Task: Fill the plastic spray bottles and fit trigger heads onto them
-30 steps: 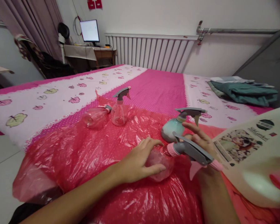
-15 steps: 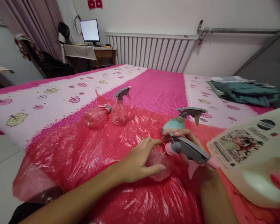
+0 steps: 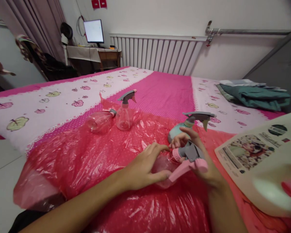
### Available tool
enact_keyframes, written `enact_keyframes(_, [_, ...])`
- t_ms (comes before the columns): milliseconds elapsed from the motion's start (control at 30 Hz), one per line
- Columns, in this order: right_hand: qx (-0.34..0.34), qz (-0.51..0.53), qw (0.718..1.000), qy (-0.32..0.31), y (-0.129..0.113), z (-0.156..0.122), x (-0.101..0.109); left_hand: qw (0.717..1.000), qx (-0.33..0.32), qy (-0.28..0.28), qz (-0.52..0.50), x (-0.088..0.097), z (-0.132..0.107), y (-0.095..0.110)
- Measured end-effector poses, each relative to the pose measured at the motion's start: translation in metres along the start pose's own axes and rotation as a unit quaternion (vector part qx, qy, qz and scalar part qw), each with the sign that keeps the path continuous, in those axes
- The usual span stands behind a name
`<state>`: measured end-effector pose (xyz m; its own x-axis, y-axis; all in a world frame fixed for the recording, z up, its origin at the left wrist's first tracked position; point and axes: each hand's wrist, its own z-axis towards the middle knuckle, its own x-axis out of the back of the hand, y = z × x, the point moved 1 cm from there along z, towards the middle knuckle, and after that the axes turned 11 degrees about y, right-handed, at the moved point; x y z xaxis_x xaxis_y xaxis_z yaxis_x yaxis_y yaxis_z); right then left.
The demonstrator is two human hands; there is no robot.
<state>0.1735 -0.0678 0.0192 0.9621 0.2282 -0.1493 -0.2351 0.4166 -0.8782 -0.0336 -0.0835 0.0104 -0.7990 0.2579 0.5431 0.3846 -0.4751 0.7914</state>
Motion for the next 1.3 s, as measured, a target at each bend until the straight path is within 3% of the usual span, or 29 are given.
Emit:
enact_keyframes(333, [-0.015, -0.031, 0.999, 0.002, 0.004, 0.001, -0.003, 1.000, 0.002, 0.001, -0.002, 0.000, 0.001, 0.000])
enact_keyframes(533, [-0.011, -0.020, 0.996, 0.090, 0.004, 0.004, -0.007, 1.000, 0.002, 0.007, 0.002, 0.000, 0.000, 0.000])
enact_keyframes(733, [0.022, -0.029, 0.991, 0.126, 0.007, 0.003, -0.003, 1.000, -0.007, 0.005, 0.006, 0.001, 0.000, 0.002])
enact_keyframes(833, [0.012, -0.054, 0.993, 0.101, 0.006, 0.000, -0.001, 1.000, -0.006, 0.006, 0.007, 0.001, 0.000, 0.002])
enact_keyframes(1000, [0.034, -0.133, 0.990, 0.017, 0.008, -0.002, 0.005, 1.000, -0.012, 0.009, 0.006, 0.000, 0.000, 0.002])
enact_keyframes(1100, [0.050, -0.127, 0.990, -0.036, 0.007, -0.001, 0.006, 1.000, -0.014, 0.009, 0.007, 0.000, 0.000, 0.002])
enact_keyframes(1300, [0.004, -0.098, 0.994, -0.045, 0.000, -0.002, 0.005, 1.000, -0.014, 0.009, 0.012, 0.000, 0.000, 0.002])
